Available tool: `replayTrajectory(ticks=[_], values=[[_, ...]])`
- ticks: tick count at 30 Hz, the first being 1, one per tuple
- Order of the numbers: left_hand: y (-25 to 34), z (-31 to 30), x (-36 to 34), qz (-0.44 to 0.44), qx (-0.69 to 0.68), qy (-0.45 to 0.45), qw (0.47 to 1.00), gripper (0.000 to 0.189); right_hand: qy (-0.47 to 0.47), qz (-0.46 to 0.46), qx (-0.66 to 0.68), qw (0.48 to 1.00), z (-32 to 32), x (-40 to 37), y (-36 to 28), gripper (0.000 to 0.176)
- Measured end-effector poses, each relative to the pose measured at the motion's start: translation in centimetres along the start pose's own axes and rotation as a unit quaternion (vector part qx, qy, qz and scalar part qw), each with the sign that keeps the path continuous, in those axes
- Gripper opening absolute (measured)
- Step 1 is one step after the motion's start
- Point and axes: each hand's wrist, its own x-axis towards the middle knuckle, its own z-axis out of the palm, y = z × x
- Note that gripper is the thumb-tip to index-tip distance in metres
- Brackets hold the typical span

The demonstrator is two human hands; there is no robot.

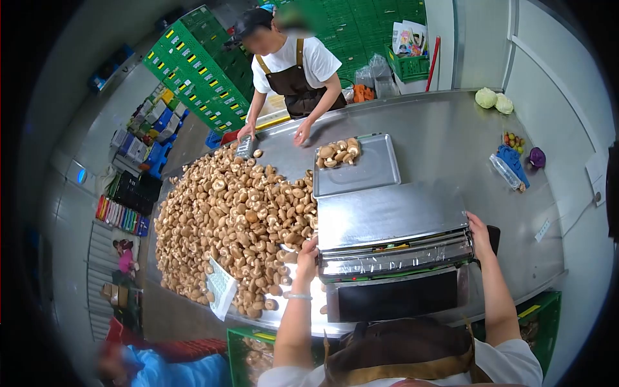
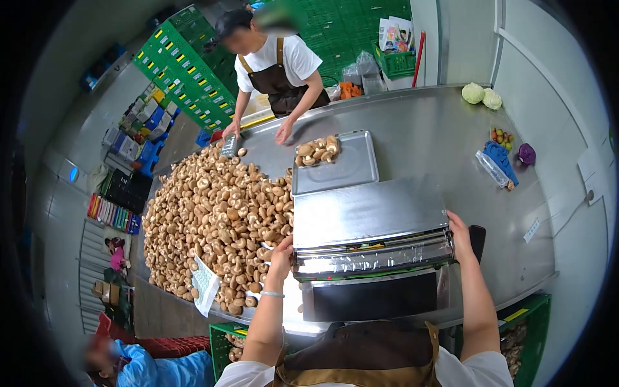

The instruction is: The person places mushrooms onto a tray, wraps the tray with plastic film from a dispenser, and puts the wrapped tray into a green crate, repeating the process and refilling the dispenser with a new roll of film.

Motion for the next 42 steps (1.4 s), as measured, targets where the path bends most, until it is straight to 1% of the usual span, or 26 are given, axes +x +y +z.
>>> replayTrajectory(ticks=[3, 6, 8, 10, 11, 12, 14, 16, 18, 20, 21, 22, 24, 25, 28, 29, 30, 31, 32, 33, 34, 35, 36, 37, 39, 42], values=[[-0.1, 0.1, -0.4, 0.020, -0.032, 0.003, 0.999, 0.050, 0.007, 0.014, -0.033, 0.999, -0.5, -0.5, 0.7, 0.043], [-0.1, 0.6, -1.0, 0.043, -0.044, 0.000, 0.998, 0.050, 0.014, -0.002, -0.064, 0.998, 0.2, -1.3, -0.4, 0.044], [-0.6, 0.2, -0.5, 0.039, -0.063, 0.021, 0.997, 0.052, 0.014, -0.005, -0.040, 0.999, -0.2, -1.2, -0.4, 0.044], [0.2, 0.5, -0.9, 0.063, -0.009, 0.033, 0.997, 0.054, 0.023, -0.001, -0.020, 1.000, 0.9, -1.7, -1.5, 0.044], [0.7, 0.7, -1.2, 0.081, -0.021, 0.030, 0.996, 0.056, 0.024, 0.009, 0.012, 1.000, 1.5, -2.3, -2.6, 0.043], [1.7, 1.5, -1.6, 0.107, -0.030, 0.043, 0.993, 0.057, 0.033, -0.029, -0.003, 0.999, 2.0, -2.2, -3.4, 0.043], [3.7, 2.0, -2.0, 0.077, -0.002, 0.083, 0.994, 0.055, 0.057, -0.099, -0.035, 0.993, 2.2, -1.9, -4.5, 0.043], [3.1, 0.9, 0.6, 0.143, -0.135, 0.056, 0.979, 0.048, 0.116, -0.102, 0.045, 0.987, 2.8, -0.7, -5.0, 0.042], [6.3, 3.6, -0.3, 0.158, -0.145, 0.060, 0.975, 0.045, 0.103, -0.116, 0.171, 0.973, 4.2, 0.3, -6.5, 0.031], [7.1, 5.7, 0.4, 0.180, -0.153, 0.114, 0.965, 0.034, 0.121, -0.099, 0.239, 0.958, 4.9, 2.0, -5.8, 0.018], [6.7, 6.3, 1.2, 0.165, -0.196, 0.155, 0.954, 0.031, 0.127, -0.093, 0.273, 0.949, 5.3, 3.0, -5.1, 0.013], [6.4, 6.8, 2.0, 0.149, -0.235, 0.167, 0.946, 0.034, 0.105, -0.062, 0.296, 0.948, 5.3, 4.1, -4.0, 0.011], [5.5, 7.4, 3.3, 0.142, -0.268, 0.150, 0.941, 0.035, 0.058, 0.001, 0.338, 0.939, 5.3, 5.7, -2.4, 0.015], [5.1, 7.3, 3.8, 0.119, -0.275, 0.141, 0.944, 0.033, 0.097, 0.040, 0.311, 0.945, 7.3, 4.5, -4.6, 0.019], [5.2, 7.8, 3.3, 0.063, -0.195, 0.104, 0.973, 0.033, 0.034, 0.058, 0.197, 0.978, 7.2, 4.5, -5.9, 0.024], [5.5, 8.3, 2.7, 0.037, -0.135, 0.115, 0.983, 0.033, 0.022, 0.061, 0.106, 0.992, 7.2, 4.6, -6.3, 0.026], [5.0, 8.0, 3.0, 0.042, -0.011, 0.058, 0.997, 0.035, 0.010, 0.063, 0.013, 0.998, 7.4, 4.7, -6.8, 0.028], [4.5, 7.4, 3.4, 0.046, 0.113, -0.001, 0.993, 0.037, -0.004, 0.064, -0.079, 0.995, 7.4, 4.7, -7.2, 0.031], [4.1, 6.9, 3.7, 0.050, 0.236, -0.059, 0.969, 0.038, -0.018, 0.070, -0.127, 0.989, 7.4, 4.6, -7.2, 0.030], [4.3, 7.6, 2.9, 0.064, 0.299, -0.073, 0.949, 0.034, -0.032, 0.076, -0.175, 0.981, 7.3, 4.3, -7.2, 0.031], [4.2, 7.5, 3.1, 0.089, 0.340, -0.093, 0.932, 0.034, -0.046, 0.082, -0.221, 0.971, 7.3, 4.2, -7.1, 0.033], [4.0, 7.3, 3.4, 0.113, 0.380, -0.112, 0.911, 0.035, -0.082, 0.111, -0.266, 0.954, 6.4, 5.0, -6.2, 0.033], [3.6, 7.1, 3.8, 0.136, 0.418, -0.132, 0.888, 0.035, -0.108, 0.140, -0.301, 0.937, 5.6, 5.9, -5.3, 0.034], [2.4, 6.1, 5.0, 0.114, 0.410, -0.146, 0.893, 0.033, -0.133, 0.169, -0.335, 0.917, 5.0, 6.6, -4.7, 0.035], [0.8, 4.7, 6.9, 0.091, 0.399, -0.123, 0.904, 0.033, -0.167, 0.227, -0.376, 0.883, 4.7, 6.7, -4.5, 0.036], [1.1, 4.5, 7.2, 0.106, 0.445, -0.076, 0.886, 0.033, -0.189, 0.218, -0.359, 0.888, 6.6, 5.4, -5.4, 0.035]])
